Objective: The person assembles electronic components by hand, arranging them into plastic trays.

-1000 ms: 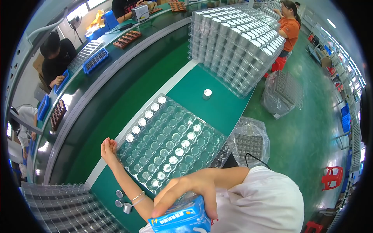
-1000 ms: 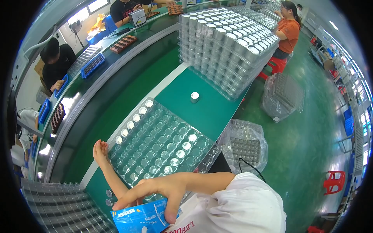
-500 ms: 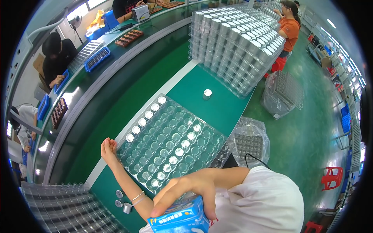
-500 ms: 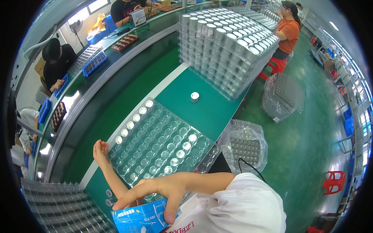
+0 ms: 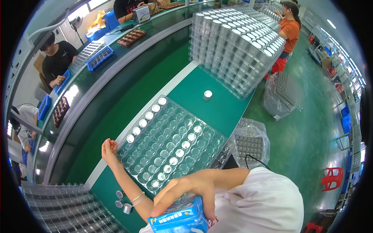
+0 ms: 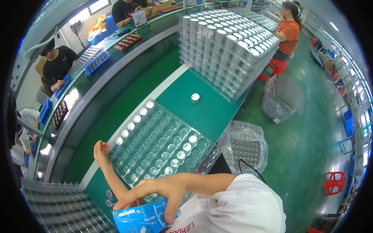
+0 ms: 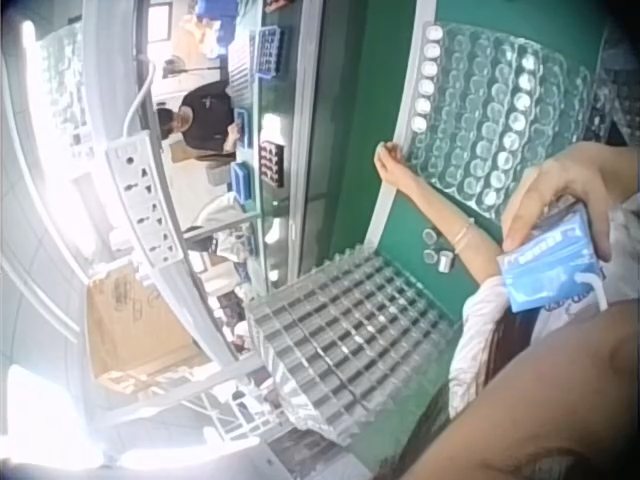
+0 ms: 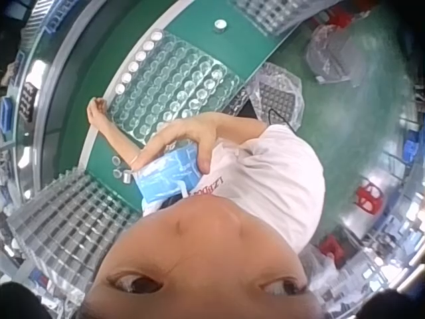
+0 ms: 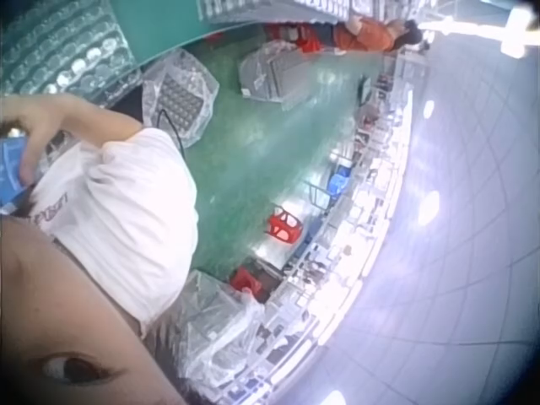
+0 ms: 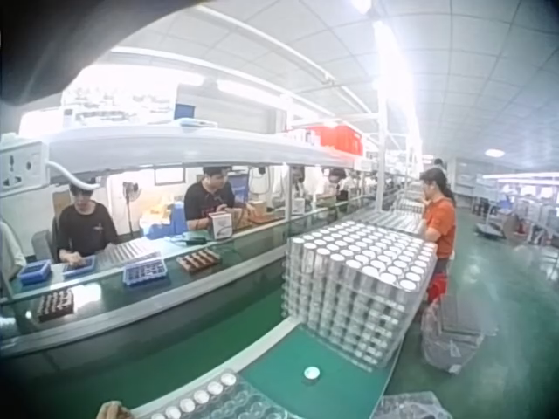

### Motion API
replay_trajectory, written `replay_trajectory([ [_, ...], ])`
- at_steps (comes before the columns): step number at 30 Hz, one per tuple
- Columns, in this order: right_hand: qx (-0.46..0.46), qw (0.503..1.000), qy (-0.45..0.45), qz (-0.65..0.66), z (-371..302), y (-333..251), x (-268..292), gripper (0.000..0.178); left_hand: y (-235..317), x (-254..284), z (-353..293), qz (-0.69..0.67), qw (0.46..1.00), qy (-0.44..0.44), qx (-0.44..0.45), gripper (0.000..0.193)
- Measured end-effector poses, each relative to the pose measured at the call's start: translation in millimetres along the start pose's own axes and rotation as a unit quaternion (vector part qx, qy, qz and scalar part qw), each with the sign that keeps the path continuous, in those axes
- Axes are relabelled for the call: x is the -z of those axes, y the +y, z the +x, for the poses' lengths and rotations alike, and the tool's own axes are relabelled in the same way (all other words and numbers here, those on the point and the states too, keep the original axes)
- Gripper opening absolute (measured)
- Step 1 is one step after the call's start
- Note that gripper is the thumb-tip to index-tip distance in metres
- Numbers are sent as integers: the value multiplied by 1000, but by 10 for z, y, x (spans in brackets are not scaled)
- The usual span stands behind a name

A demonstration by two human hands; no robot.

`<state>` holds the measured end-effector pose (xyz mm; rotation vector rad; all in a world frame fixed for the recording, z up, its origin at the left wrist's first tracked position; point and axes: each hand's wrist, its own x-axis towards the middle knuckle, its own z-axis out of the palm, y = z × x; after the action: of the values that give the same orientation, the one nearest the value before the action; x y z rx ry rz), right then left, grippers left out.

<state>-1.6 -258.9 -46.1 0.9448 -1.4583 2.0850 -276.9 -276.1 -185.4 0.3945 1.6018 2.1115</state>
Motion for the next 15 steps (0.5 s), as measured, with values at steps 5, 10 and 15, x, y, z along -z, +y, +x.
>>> replay_trajectory([
  [5, -3, 1000, 8, 5, 3, -17, 0, 103, 4, -4, 5, -2, 1000, -1, -4, 18],
  [10, -8, 1000, 15, -5, -5, -63, 49, 103, 21, -26, -3, 2, 1000, 2, 1, 18],
  [15, 39, 998, 31, -37, -8, -97, 136, 93, 15, -15, 0, -1, 1000, 1, -1, 18],
])
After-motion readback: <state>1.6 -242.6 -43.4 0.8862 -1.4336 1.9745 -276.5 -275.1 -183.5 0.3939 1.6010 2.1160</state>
